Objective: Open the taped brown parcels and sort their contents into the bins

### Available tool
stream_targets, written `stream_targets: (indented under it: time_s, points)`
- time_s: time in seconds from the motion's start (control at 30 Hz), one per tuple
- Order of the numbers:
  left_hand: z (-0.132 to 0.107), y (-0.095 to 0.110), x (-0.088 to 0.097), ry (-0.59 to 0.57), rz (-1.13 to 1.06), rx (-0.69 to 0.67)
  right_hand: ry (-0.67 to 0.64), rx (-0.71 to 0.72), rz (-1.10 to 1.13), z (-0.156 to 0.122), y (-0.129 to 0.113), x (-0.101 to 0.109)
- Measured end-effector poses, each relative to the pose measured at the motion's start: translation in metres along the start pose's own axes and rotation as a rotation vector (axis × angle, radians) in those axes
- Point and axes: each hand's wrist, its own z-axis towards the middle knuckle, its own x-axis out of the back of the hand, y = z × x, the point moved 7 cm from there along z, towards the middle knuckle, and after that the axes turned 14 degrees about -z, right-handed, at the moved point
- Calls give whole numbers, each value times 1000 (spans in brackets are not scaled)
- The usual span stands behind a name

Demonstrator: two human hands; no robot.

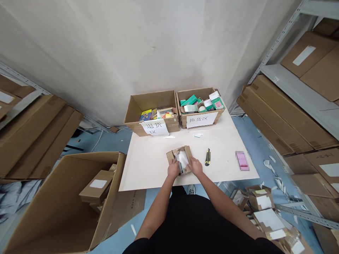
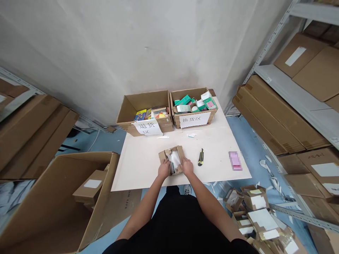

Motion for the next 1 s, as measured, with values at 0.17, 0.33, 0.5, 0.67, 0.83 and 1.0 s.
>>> stream_targets:
  time_s: [0.17,0.33,0.5,0.67,0.83,1.0]
  points:
    - [-10,-11,-10,-55,-121,-55,-104,81,59,4,3,-2]
    - [-14,-19,-10,-132,-161,-88,-48,-4,46,9,9,10]
    - [-14,-18,-21,-221,-99,-138,-66,-5,0,7,3,5]
    - [-9,-19,-20,-106,-127,-121,-32,-16,3,14,4,3]
    - [16,-14,2,-70,-176,-116,-29,-97,84,45,1,14]
    - [18,-7,13,-163,-212,-261,-47,-120,44,56,2,20]
